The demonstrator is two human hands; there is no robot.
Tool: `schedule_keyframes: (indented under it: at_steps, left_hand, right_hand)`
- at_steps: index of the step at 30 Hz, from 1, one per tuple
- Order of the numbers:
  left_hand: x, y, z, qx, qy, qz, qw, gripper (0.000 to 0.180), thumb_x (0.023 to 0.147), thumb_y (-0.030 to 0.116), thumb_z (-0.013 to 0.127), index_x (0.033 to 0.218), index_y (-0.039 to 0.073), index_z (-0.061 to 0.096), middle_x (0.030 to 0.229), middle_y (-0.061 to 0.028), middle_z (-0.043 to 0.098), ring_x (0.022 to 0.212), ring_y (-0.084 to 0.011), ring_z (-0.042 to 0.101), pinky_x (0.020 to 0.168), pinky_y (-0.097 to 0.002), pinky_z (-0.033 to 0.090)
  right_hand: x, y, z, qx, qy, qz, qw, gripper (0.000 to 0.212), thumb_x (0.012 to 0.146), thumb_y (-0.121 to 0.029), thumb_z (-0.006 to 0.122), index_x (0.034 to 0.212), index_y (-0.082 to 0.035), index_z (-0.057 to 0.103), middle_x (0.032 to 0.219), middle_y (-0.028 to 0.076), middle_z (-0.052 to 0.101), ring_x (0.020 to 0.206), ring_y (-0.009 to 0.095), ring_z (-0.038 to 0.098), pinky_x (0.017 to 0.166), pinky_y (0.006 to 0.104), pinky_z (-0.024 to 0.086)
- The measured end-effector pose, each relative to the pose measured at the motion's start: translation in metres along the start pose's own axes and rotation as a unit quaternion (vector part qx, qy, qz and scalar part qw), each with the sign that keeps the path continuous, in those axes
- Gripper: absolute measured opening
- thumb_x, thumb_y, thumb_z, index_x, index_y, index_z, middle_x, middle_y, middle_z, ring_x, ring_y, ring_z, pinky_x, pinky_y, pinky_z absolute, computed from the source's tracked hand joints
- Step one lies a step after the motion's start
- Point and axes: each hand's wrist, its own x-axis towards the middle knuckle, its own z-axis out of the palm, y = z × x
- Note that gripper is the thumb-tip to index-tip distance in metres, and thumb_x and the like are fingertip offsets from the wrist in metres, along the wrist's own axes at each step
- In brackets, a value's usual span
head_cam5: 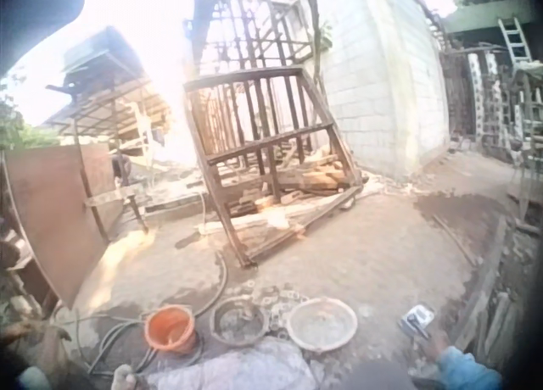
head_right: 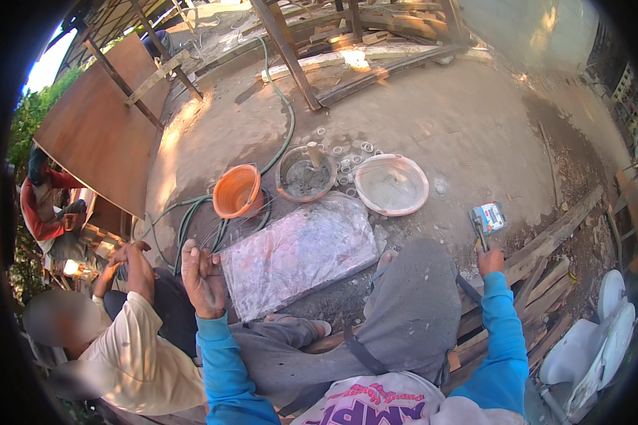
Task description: The person uses a pair of pliers to bend and twist lengths of thin wire. The person handles the wire and pliers by hand, working over a plastic-covered surface on the ground.
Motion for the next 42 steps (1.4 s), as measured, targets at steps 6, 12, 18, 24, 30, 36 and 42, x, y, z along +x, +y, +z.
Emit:
schedule_keyframes:
  at_steps: [6, 12, 18, 24, 30, 36, 42]
  left_hand:
    - [-0.011, -0.025, -0.002, -0.003, 0.006, 0.031, 0.999, 0.019, 0.097, 0.017, 0.054, 0.113, 0.006, 0.054, 0.061, 0.0073, 0.03, 0.058, -0.0051, 0.032, 0.07, -0.0259, 0.04]
    - [-0.034, -0.046, 0.026, 0.114, -0.023, 0.04, 0.992, 0.02, 0.097, 0.015, 0.054, 0.113, 0.003, 0.052, 0.073, 0.0047, 0.047, 0.066, -0.0025, 0.038, 0.068, -0.0221, 0.038]
    - [-0.057, -0.07, 0.023, 0.215, -0.012, 0.112, 0.97, 0.019, 0.1, 0.014, 0.05, 0.114, 0.002, 0.051, 0.081, 0.0012, 0.053, 0.071, -0.0036, 0.042, 0.065, -0.0201, 0.036]
    - [-0.082, -0.094, 0.015, 0.317, -0.129, 0.096, 0.934, 0.024, 0.1, 0.011, 0.049, 0.12, 0.0, 0.046, 0.079, 0.0008, 0.05, 0.072, -0.005, 0.042, 0.069, -0.0215, 0.039]
    - [-0.073, -0.09, 0.018, 0.503, -0.198, 0.183, 0.821, 0.028, 0.095, 0.007, 0.053, 0.122, 0.003, 0.048, 0.095, -0.0079, 0.069, 0.097, -0.0246, 0.06, 0.099, -0.0414, 0.033]
    - [-0.059, -0.079, 0.014, 0.476, -0.29, 0.174, 0.812, 0.024, 0.089, 0.001, 0.058, 0.113, 0.003, 0.058, 0.098, -0.0097, 0.07, 0.104, -0.0307, 0.063, 0.106, -0.0516, 0.031]
    - [-0.064, -0.084, 0.013, 0.386, -0.281, 0.062, 0.876, 0.021, 0.087, 0.0, 0.062, 0.108, 0.0, 0.062, 0.088, -0.0133, 0.07, 0.078, -0.0268, 0.069, 0.073, -0.0355, 0.054]
  right_hand:
    - [-0.012, -0.242, -0.103, 0.196, -0.149, -0.123, 0.961, 0.025, 0.091, -0.018, 0.063, 0.107, 0.001, 0.067, 0.081, 0.008, 0.069, 0.072, 0.019, 0.063, 0.066, 0.0352, 0.048]
    - [-0.086, -0.38, -0.051, 0.223, -0.306, -0.406, 0.832, 0.039, 0.083, -0.018, 0.072, 0.12, -0.006, 0.063, 0.087, 0.021, 0.066, 0.081, 0.035, 0.067, 0.07, 0.0419, 0.05]
    - [-0.128, -0.39, 0.009, 0.348, -0.434, -0.201, 0.806, 0.037, 0.093, -0.032, 0.063, 0.114, -0.002, 0.063, 0.076, 0.007, 0.064, 0.065, 0.014, 0.06, 0.06, 0.0289, 0.048]
    - [-0.136, -0.396, 0.027, 0.45, -0.526, -0.087, 0.716, 0.033, 0.094, -0.032, 0.062, 0.101, 0.0, 0.065, 0.075, 0.004, 0.062, 0.063, 0.01, 0.056, 0.058, 0.026, 0.047]
    - [-0.12, -0.388, 0.038, 0.469, -0.458, -0.116, 0.747, 0.027, 0.09, -0.028, 0.066, 0.094, -0.001, 0.065, 0.077, 0.004, 0.065, 0.063, 0.008, 0.055, 0.057, 0.0251, 0.046]
    - [-0.109, -0.388, 0.03, 0.444, -0.457, -0.131, 0.76, 0.026, 0.091, -0.026, 0.066, 0.096, -0.001, 0.065, 0.08, 0.005, 0.067, 0.066, 0.008, 0.056, 0.059, 0.0257, 0.048]
    - [-0.092, -0.39, 0.015, 0.444, -0.42, -0.138, 0.78, 0.027, 0.09, -0.026, 0.066, 0.099, -0.001, 0.063, 0.081, 0.005, 0.066, 0.067, 0.009, 0.055, 0.061, 0.0256, 0.048]
